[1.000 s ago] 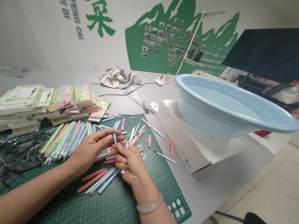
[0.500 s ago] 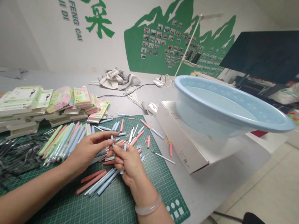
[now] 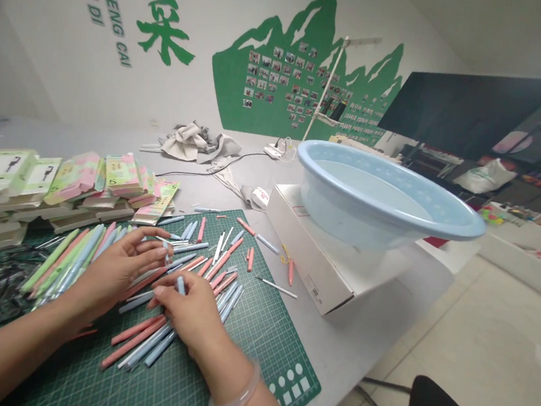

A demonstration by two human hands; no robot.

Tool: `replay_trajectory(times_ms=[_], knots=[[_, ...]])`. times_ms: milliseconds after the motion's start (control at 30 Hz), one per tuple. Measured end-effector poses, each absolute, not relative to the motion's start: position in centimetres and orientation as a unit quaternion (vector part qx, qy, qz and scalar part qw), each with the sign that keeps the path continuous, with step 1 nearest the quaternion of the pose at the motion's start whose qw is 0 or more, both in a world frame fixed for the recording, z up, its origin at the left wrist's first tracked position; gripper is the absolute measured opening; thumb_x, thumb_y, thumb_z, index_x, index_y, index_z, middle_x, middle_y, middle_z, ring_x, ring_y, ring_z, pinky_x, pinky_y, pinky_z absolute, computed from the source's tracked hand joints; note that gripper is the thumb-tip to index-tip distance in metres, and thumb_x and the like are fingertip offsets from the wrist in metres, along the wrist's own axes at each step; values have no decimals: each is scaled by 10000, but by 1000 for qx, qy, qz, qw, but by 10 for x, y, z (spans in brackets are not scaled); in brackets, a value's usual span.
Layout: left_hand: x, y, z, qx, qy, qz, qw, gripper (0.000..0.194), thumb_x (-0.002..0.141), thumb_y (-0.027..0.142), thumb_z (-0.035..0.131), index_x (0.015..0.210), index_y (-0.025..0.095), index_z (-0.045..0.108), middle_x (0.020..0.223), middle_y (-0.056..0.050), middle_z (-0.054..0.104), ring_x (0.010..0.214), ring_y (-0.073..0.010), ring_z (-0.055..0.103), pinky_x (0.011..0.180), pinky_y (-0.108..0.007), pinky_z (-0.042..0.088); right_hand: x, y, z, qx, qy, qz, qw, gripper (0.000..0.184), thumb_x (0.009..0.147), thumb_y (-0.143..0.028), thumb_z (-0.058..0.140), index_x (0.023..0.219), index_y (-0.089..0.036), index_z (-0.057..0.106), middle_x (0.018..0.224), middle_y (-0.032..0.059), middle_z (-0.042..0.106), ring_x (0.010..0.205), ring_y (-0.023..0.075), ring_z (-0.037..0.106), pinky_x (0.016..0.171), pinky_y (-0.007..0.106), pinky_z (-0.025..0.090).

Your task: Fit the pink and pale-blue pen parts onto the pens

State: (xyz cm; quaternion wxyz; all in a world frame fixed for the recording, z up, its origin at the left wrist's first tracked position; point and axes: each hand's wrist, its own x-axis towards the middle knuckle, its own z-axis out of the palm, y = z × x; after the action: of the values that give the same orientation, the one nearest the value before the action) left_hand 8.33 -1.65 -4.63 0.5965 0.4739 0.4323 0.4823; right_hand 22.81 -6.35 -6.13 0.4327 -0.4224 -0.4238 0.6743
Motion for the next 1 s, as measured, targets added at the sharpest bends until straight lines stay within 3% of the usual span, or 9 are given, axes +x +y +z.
replay_trajectory(times_ms=[133, 300, 467, 667, 867, 1000], knots=[[79, -12, -46, 519, 460, 447, 565, 315, 718, 321, 683, 962, 196, 528, 800, -2, 631, 748, -146, 614, 689, -249, 495, 223, -68, -64, -464, -552, 557, 412, 68, 750, -171, 583, 779, -177, 644, 653, -20, 626, 608, 112, 565, 603, 218, 419], [72, -6, -50, 671, 483, 371, 424, 209, 771, 314, 583, 936, 200, 522, 822, -6, 607, 761, -168, 595, 701, -288, 485, 224, -75, -64, -521, -706, 359, 318, 109, 783, -165, 561, 808, -213, 655, 812, 0, 659, 810, 155, 605, 759, 257, 421], [71, -10, -58, 808, 479, 240, 245, 142, 833, 245, 460, 944, 227, 548, 908, -14, 620, 845, -183, 578, 751, -298, 431, 250, -63, -60, -581, -722, 226, 300, 349, 769, -56, 503, 1029, -245, 639, 1087, 32, 615, 991, 164, 578, 864, 258, 402], [74, -9, -63, 828, 478, 210, 206, 171, 879, 267, 409, 984, 244, 542, 958, -12, 619, 864, -178, 575, 740, -282, 418, 297, -25, -59, -621, -731, 162, 233, 300, 792, -93, 506, 1017, -223, 658, 1054, 47, 643, 998, 187, 582, 874, 279, 404], [59, 0, -65, 805, 530, 233, 128, 195, 883, 283, 419, 1037, 233, 527, 1019, -31, 619, 909, -191, 580, 786, -298, 426, 288, 4, -59, -540, -812, 124, 182, 385, 804, -108, 482, 1134, -263, 607, 1288, 10, 553, 1110, 180, 554, 919, 282, 410], [63, -6, -69, 826, 532, 178, 55, 240, 890, 202, 399, 1096, 217, 520, 1049, -62, 619, 958, -210, 571, 805, -328, 429, 272, 4, -69, -507, -836, 128, 166, 437, 800, -109, 461, 1187, -281, 565, 1371, -24, 488, 1131, 185, 555, 907, 297, 440]])
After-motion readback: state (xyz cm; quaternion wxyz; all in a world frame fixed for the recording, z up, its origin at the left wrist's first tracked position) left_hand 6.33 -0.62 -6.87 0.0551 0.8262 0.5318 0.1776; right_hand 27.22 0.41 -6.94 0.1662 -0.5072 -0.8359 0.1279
